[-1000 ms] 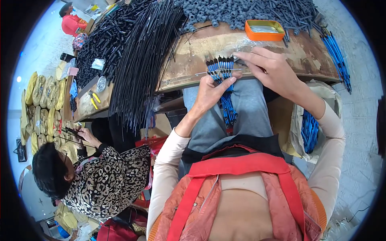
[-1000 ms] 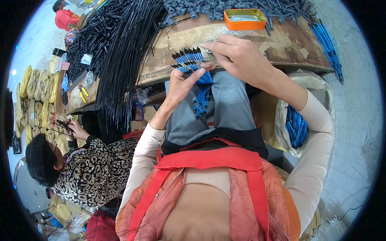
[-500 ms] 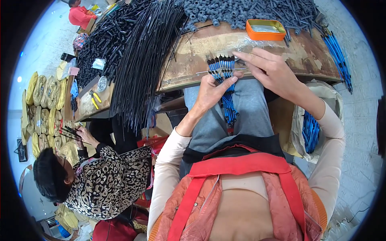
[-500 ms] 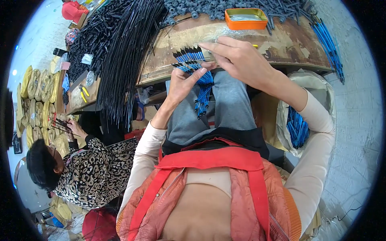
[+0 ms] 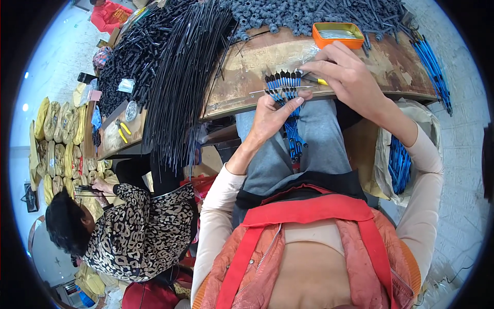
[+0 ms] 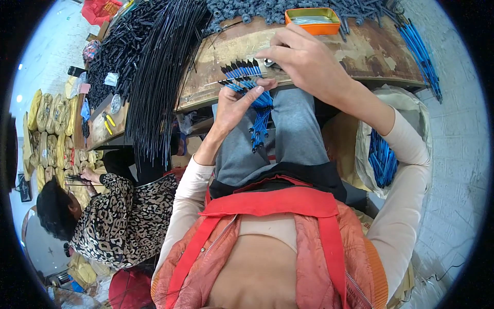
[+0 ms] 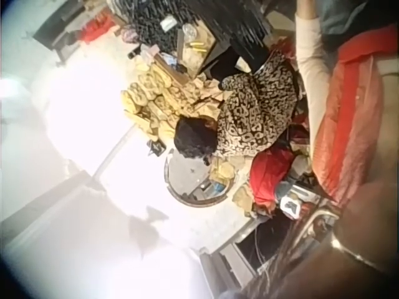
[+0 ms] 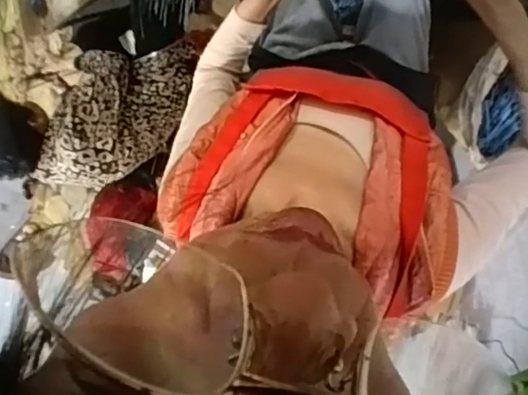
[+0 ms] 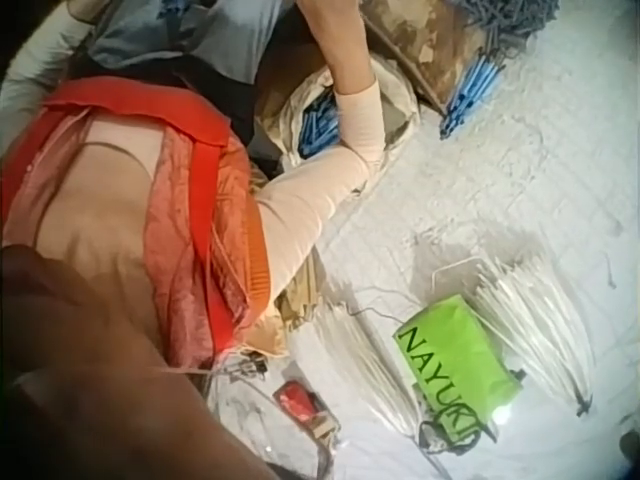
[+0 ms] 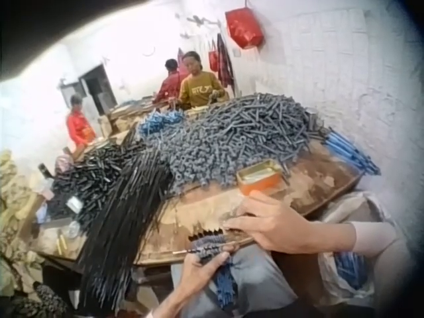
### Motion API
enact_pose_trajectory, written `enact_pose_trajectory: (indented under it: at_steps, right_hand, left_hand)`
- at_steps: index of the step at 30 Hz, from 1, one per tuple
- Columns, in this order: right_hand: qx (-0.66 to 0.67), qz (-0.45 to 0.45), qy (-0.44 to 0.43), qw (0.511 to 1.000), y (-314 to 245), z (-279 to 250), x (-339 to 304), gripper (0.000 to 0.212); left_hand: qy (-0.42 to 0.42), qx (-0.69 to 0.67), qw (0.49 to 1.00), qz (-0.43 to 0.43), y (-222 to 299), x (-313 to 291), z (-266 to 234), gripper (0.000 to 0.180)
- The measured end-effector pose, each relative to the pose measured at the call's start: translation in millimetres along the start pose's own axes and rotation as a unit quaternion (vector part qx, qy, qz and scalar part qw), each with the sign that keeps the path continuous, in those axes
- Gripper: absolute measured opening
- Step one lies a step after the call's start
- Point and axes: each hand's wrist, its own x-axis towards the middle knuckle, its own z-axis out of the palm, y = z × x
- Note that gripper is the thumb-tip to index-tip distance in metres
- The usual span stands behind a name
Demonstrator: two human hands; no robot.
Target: Assembling bundles of blue plastic components using pliers at a factory workstation.
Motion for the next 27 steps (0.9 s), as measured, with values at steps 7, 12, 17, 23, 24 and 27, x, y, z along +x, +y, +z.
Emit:
enact_pose_trajectory:
  at_steps: [7, 12, 17, 23, 24, 27]
  right_hand:
    - [0.043, 0.029, 0.029, 0.998, -4.7, 8.5, -0.6, 0.028]
    - [0.076, 0.061, 0.044, 0.994, -7.1, 17.5, -1.4, 0.024]
    - [0.109, 0.060, 0.040, 0.991, -3.7, 15.9, 0.5, 0.027]
    - [0.105, 0.092, 0.037, 0.990, -11.4, 16.1, -0.6, 0.030]
    - [0.106, 0.091, 0.037, 0.990, -12.7, 16.0, -0.8, 0.030]
    - [0.118, 0.115, 0.025, 0.986, -14.5, 17.1, -1.7, 0.033]
  left_hand:
    - [0.007, -0.021, 1.000, -0.010, 6.1, 0.9, 3.8, 0.018]
    - [0.014, -0.059, 0.998, -0.011, 7.2, 2.1, 5.6, 0.020]
    - [0.005, -0.075, 0.997, -0.033, 10.7, 3.5, 5.3, 0.020]
    - [0.013, -0.066, 0.997, -0.025, 11.3, 3.7, 6.1, 0.019]
    - [0.014, -0.065, 0.997, -0.024, 11.6, 4.2, 6.5, 0.019]
    - [0.009, -0.054, 0.998, -0.020, 13.0, 5.3, 8.7, 0.019]
